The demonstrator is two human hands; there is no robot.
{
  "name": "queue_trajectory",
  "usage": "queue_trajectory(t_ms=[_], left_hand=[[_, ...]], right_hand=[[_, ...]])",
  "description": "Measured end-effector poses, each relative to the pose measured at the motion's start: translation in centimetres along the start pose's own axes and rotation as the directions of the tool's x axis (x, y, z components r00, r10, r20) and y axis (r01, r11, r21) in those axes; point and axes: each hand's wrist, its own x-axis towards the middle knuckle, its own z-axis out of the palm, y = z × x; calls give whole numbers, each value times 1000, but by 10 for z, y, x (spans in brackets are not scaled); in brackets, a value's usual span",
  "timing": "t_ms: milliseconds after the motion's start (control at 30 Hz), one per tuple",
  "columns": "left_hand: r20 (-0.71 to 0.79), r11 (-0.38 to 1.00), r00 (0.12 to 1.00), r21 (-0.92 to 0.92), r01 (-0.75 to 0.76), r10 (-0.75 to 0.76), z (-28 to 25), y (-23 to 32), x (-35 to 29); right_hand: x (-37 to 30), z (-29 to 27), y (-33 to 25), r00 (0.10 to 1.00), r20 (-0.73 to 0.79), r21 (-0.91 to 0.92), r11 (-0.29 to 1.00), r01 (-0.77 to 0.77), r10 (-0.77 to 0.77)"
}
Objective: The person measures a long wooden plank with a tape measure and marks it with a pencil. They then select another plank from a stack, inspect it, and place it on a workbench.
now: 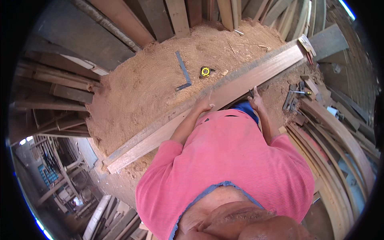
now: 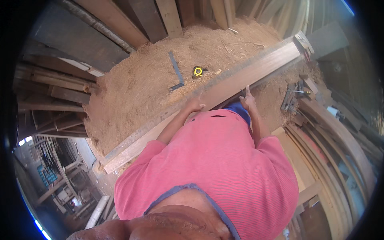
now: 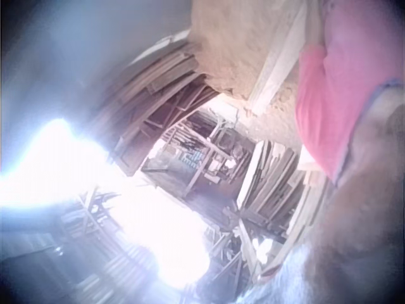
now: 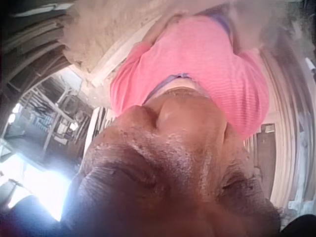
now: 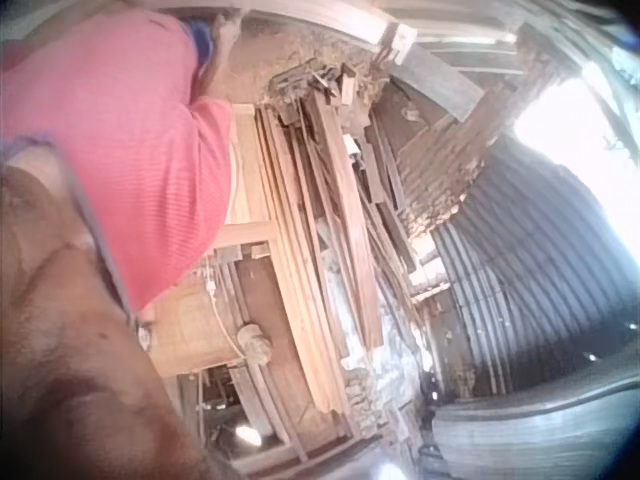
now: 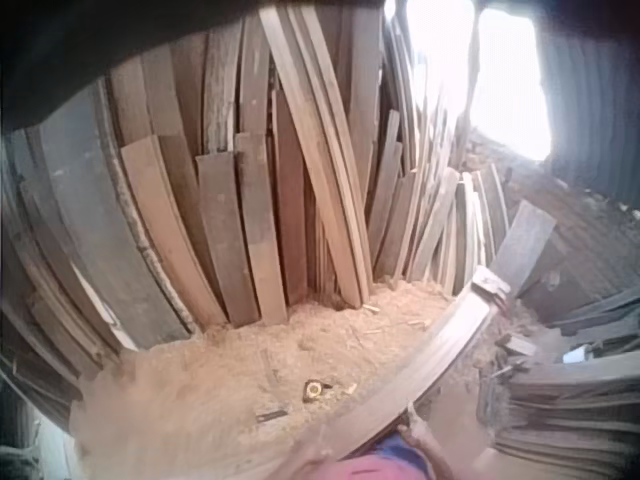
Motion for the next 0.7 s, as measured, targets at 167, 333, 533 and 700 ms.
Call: queue_trajectory(t_ms=[167, 333, 533, 700], left_hand=[[-50, 980, 993, 172, -95, 105, -16, -8, 0], [-85, 970, 978, 169, -176, 192, -13, -7, 2], [-245, 940, 957, 335, -64, 153, 34, -7, 2], [-227, 916, 972, 399, 42, 54, 32, 13, 6]], right_hand=[[-54, 26, 28, 974, 183, 24, 990, -137, 130], [-108, 61, 111, 894, 67, 253, 859, -445, 443], [-148, 101, 182, 841, -41, 363, 792, -490, 539], [-141, 82, 182, 923, -11, 123, 917, -380, 384]])
